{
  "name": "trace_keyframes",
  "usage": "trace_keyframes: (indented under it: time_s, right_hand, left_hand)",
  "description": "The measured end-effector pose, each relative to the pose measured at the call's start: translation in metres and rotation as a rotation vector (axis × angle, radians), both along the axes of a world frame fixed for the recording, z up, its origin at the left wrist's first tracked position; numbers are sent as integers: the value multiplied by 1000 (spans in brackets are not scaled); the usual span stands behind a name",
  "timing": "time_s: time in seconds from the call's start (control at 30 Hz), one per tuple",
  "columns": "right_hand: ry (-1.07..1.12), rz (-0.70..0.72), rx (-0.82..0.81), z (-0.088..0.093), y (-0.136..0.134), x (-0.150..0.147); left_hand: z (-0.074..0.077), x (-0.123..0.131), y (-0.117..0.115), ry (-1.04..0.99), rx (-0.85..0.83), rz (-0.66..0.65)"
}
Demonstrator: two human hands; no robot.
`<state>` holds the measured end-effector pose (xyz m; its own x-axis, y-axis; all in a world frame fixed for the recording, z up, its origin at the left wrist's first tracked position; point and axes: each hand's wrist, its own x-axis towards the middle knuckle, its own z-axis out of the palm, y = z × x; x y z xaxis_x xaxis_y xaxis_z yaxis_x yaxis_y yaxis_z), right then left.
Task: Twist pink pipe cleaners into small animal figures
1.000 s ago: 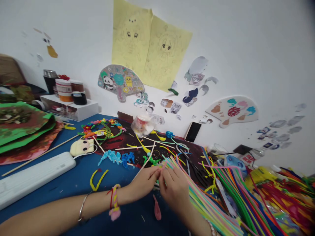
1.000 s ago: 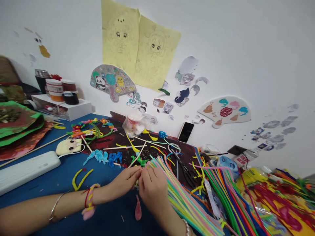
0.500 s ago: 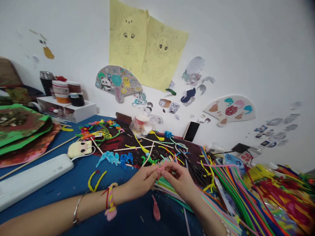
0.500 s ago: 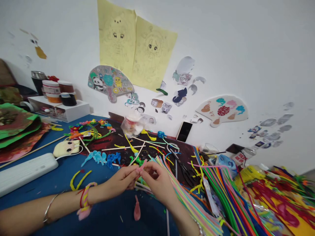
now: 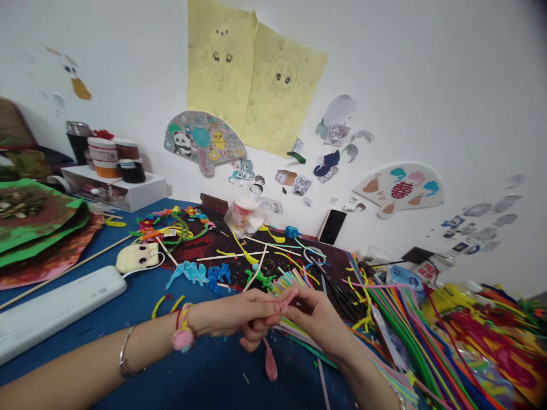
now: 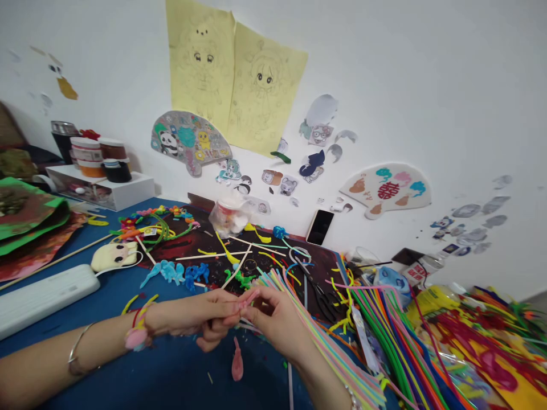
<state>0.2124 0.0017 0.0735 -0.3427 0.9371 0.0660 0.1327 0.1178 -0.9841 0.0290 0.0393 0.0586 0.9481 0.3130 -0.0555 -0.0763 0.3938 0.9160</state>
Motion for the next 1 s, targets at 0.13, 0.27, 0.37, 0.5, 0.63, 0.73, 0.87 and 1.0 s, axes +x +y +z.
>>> trace_keyframes:
  time_s: [0.13,0.27,0.37,0.5,0.63,0.73,0.87,1.0]
  right_hand:
    - [-79,-51,103,3,-7,-4]
    - [-78,-153,234,-7,-3,-7]
    - [50,-232,189,-16,5,-7]
    - [203,-140,32,-17,9,-5]
    - [199,-15,-69,-17,17,2]
    - [-68,12,-44,-28,34,15]
    - [-394,-72,159,-43,54,32]
    - [-516,-123,268,-44,56,36]
  left_hand:
    - [5,-2,0,44,-122,-87]
    - [9,-2,2,88,-181,-95]
    - [13,-1,6,97,-111,101]
    - [17,-2,10,80,141,336]
    - [8,1,14,242,442,343]
    - [-4,3,23,411,819,494]
    - [-17,-1,33,491,1147,589]
    - [-38,-2,37,516,1296,528]
